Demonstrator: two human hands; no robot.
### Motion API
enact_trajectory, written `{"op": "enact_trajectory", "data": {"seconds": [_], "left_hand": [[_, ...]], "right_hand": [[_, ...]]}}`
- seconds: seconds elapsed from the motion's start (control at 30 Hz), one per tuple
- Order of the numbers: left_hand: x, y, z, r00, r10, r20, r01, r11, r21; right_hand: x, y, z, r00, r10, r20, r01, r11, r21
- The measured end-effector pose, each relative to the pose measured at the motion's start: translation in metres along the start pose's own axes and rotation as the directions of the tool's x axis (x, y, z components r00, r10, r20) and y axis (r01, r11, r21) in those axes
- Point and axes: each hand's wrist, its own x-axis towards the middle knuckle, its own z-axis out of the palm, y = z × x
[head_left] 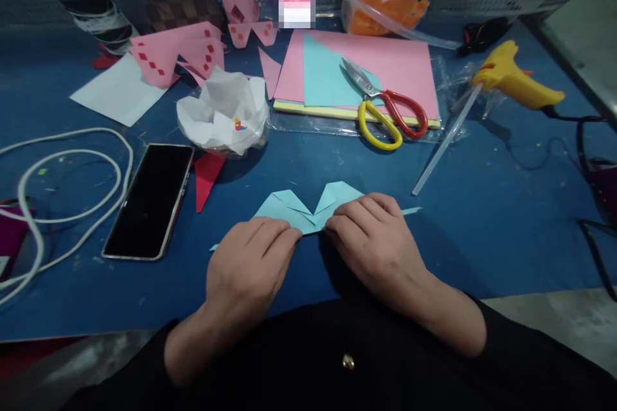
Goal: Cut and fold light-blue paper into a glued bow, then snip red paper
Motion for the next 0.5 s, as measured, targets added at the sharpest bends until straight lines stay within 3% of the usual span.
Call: {"op": "enact_trajectory", "data": {"seconds": [0.2,0.5], "left_hand": [[0.004,-0.001,-0.002,0.981,-0.177,0.075,0.184,0.978,-0.1],[0.013,0.0,-0.006,0.956,-0.245,0.159,0.251,0.968,-0.018]], "right_hand": [[0.008,-0.008,-0.002,0.978,0.199,0.055,-0.203,0.978,0.057],[0.011,-0.012,-0.005,0.952,0.292,0.089,-0.297,0.953,0.051]]}}
